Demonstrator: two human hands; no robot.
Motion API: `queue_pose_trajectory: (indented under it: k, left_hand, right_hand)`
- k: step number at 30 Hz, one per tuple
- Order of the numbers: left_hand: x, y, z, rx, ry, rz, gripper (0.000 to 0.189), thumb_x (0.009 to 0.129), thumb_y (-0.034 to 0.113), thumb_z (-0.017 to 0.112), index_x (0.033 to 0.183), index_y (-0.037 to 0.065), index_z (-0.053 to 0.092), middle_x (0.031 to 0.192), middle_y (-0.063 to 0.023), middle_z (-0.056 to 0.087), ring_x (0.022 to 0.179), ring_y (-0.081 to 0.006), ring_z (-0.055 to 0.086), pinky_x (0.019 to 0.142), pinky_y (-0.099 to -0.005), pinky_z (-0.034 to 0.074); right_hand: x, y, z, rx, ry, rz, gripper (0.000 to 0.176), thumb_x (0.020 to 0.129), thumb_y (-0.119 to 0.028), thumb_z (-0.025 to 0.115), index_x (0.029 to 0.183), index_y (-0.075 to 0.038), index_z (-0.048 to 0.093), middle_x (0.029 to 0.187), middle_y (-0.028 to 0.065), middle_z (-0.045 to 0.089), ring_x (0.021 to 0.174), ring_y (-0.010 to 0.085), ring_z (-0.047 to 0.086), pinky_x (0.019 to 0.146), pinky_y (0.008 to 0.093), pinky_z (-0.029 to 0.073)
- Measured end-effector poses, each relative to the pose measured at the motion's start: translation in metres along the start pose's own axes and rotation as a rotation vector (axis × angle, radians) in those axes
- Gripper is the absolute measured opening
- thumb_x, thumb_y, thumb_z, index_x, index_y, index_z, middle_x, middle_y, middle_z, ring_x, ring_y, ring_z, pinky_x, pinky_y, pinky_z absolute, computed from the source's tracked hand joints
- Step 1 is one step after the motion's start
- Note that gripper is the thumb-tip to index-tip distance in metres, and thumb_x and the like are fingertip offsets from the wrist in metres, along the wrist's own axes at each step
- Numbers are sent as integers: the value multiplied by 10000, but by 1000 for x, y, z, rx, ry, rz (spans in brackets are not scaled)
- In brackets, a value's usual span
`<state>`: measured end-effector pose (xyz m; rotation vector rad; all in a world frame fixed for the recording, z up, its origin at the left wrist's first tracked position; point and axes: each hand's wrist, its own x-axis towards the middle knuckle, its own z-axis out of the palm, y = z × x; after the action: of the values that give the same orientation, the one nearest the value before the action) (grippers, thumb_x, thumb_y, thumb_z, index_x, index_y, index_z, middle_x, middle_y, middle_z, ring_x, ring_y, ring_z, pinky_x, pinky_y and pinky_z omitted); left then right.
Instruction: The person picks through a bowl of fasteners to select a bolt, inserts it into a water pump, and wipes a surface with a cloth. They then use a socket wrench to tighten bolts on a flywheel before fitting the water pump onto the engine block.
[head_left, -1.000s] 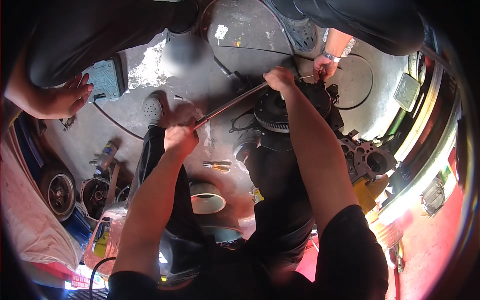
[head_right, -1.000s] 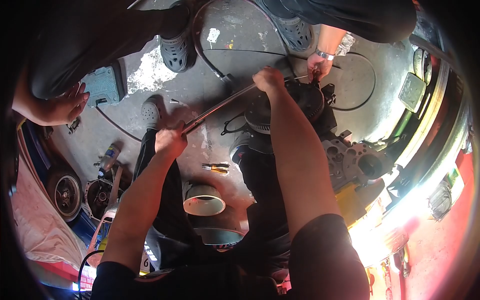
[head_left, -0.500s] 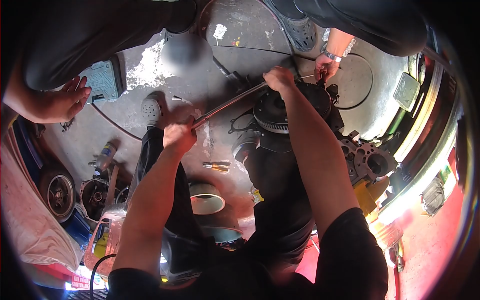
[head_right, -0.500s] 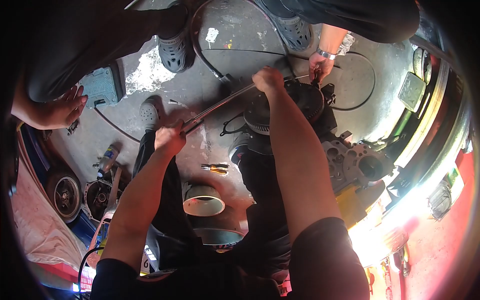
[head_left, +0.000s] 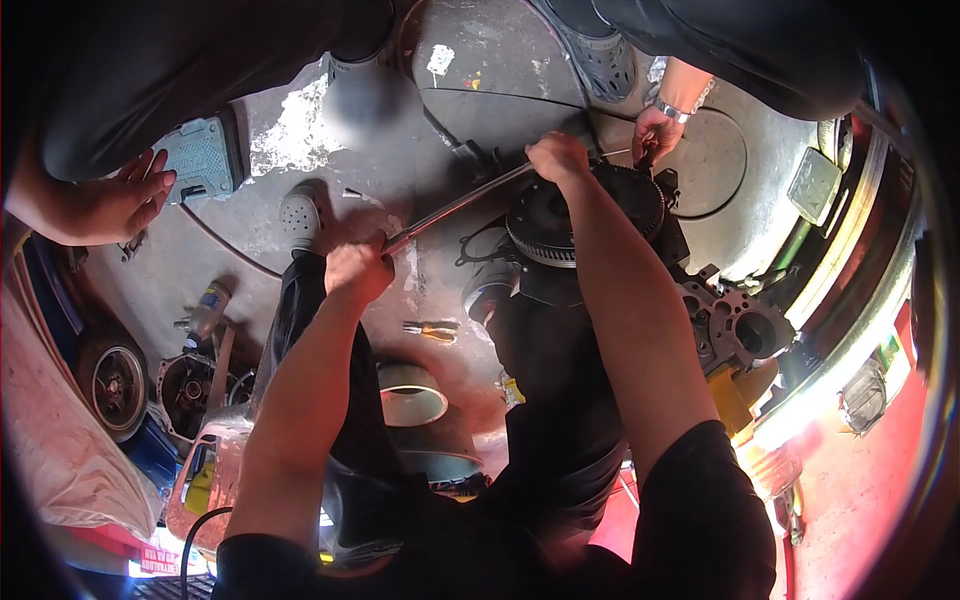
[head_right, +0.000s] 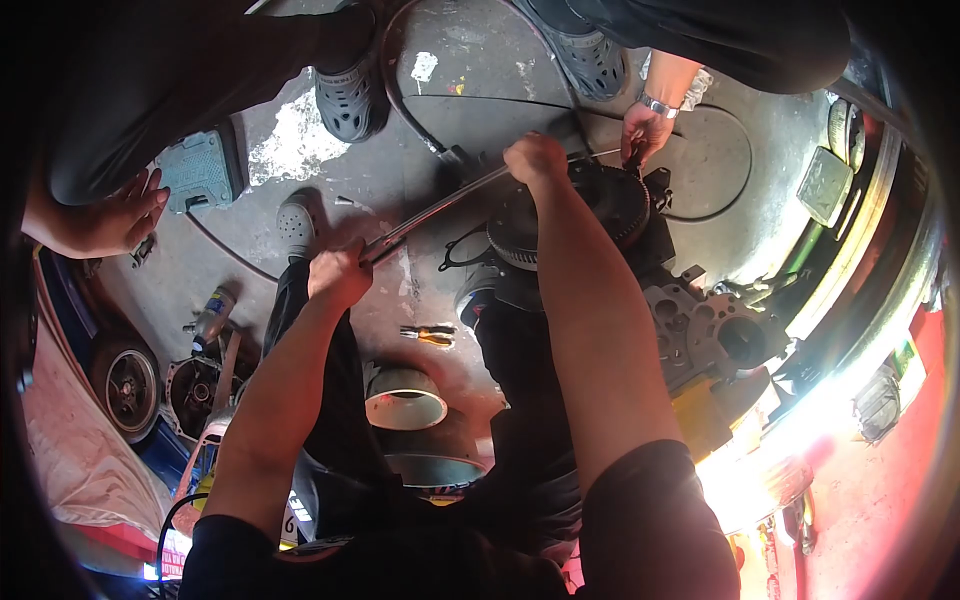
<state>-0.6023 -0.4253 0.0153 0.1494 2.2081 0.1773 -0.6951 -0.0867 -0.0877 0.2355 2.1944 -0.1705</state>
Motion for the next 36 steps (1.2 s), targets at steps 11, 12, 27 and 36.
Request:
queue_pose_trajectory:
  k: [11, 12, 27, 36]
  left_hand:
    - [3, -6, 6, -30, 38, 45, 201, 821, 269, 612, 989, 158, 622, 813, -154, 692, 789, -375, 680, 724, -497, 538]
    - [5, -6, 7, -34, 40, 50, 201, 820, 267, 614, 988, 158, 622, 810, -154, 692, 787, -376, 679, 723, -498, 538]
    - [10, -12, 15, -72, 86, 91, 195, 809, 262, 626, 965, 145, 619, 783, -167, 680, 768, -385, 673, 699, -516, 532]
    - [11, -10, 15, -46, 46, 53, 214, 816, 273, 623, 990, 149, 618, 809, -164, 689, 788, -383, 676, 722, -510, 534]
  right_hand:
    - [0, -1, 1, 40, 18, 35, 388, 871, -380, 531, 1067, -98, 712, 1254, 107, 629, 1158, 323, 588, 973, 385, 478]
    - [2, -1, 3, 50, 14, 49, 383, 867, -374, 533, 1064, -99, 713, 1251, 106, 630, 1155, 324, 590, 971, 384, 479]
    - [-5, -4, -6, -6, 30, 17, 381, 854, -363, 516, 1059, -114, 718, 1222, 98, 643, 1129, 320, 604, 957, 386, 486]
    - [-7, -5, -11, -10, -38, 4, 428, 894, -408, 525, 1108, -81, 698, 1276, 126, 614, 1175, 341, 578, 989, 408, 465]
